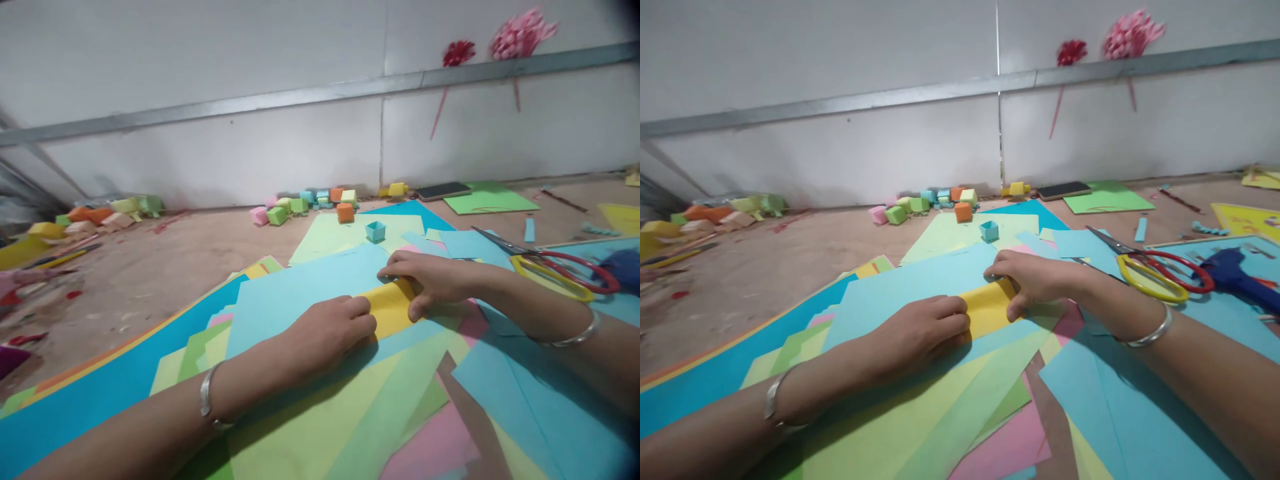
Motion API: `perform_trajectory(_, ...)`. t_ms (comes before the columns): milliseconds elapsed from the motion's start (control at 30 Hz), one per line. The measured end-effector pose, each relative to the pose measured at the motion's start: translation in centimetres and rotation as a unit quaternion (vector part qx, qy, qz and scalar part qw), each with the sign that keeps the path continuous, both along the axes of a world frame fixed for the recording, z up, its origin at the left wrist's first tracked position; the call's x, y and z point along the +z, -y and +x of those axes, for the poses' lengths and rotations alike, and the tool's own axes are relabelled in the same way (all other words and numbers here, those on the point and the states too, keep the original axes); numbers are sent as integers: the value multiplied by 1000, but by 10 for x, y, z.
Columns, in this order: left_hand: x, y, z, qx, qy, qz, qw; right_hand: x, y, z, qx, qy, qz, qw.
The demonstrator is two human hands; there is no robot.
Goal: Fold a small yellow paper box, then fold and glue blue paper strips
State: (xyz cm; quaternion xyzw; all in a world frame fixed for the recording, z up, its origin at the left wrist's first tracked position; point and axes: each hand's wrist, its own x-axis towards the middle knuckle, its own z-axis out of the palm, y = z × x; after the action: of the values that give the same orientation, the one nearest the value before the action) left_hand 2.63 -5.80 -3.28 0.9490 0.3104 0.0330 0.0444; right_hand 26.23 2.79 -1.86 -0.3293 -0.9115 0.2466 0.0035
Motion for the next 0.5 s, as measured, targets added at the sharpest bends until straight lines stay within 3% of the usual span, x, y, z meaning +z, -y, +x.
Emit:
perform_trajectory(300, -3, -4, 2, -28, -47, 62, 997, 2, 1, 1, 13, 7, 3, 1000)
perform_trajectory(500, -5, 0, 3, 27, 53, -37, 998, -3, -2, 3, 25, -22, 8, 999)
